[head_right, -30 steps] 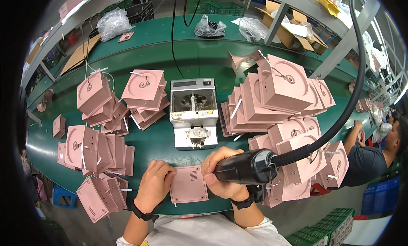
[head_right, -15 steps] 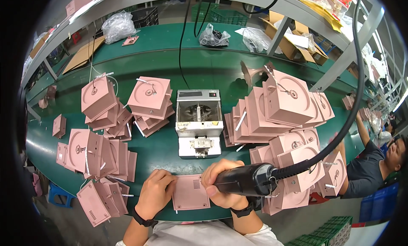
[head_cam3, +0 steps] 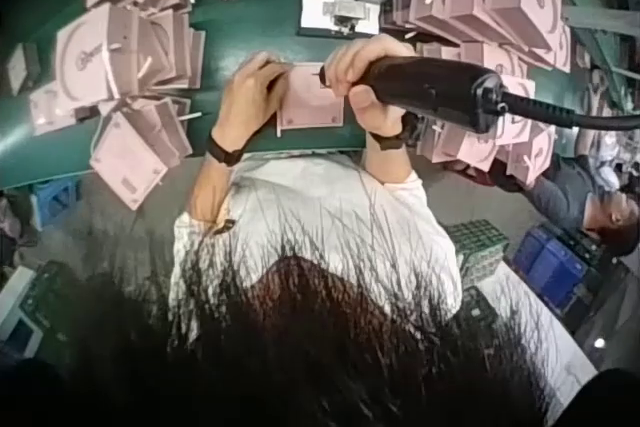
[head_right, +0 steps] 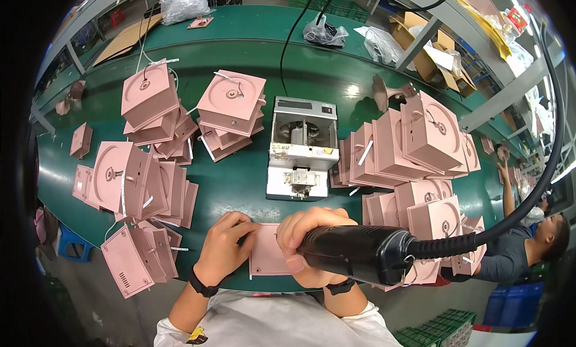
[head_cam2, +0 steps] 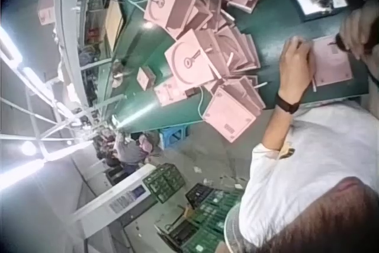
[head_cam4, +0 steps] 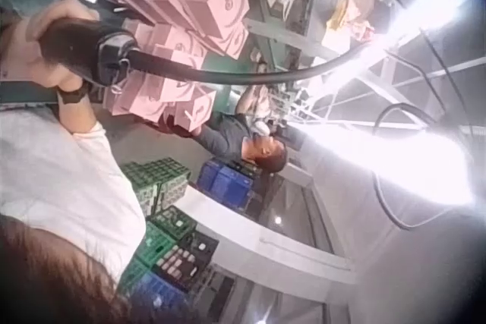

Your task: The person picks up a pink plastic housing, places it on the work surface, and uses a power screwdriver to drive screws into the corners of the base. They then set the housing aside and repeat the process with another housing.

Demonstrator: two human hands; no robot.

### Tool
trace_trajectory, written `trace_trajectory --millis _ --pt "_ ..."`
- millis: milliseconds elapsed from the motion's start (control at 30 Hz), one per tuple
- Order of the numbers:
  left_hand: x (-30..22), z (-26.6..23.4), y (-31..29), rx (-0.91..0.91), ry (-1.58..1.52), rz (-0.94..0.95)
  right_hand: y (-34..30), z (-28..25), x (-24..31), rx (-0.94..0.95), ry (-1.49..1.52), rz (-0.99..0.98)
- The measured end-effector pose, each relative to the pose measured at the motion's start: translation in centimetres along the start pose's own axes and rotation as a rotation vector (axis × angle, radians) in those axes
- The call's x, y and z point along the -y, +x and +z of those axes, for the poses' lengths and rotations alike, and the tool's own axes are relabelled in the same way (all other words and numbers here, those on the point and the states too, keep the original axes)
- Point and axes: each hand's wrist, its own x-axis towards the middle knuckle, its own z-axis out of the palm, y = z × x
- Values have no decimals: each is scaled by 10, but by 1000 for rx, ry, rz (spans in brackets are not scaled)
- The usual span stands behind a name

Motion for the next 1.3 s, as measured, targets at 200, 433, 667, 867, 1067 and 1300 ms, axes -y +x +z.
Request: trace_trajectory --millis 200,433,667,867,1067,1300 --pt "0 -2 -1 11 6 16 2 7 0 49 -97 7" --pt "2 -6 -2 64 -1 3 3 9 -3 81 -93 12" --pt "7 4 -13 32 -106 -70 9 13 -30 90 -85 17" --pt "27 17 -24 177 -268 -164 1 4 -56 148 -239 125" --pt "25 19 -28 215 -339 -158 2 2 -64 256 -326 213" --pt "33 28 -28 216 -440 -97 9 5 -65 344 -468 182"
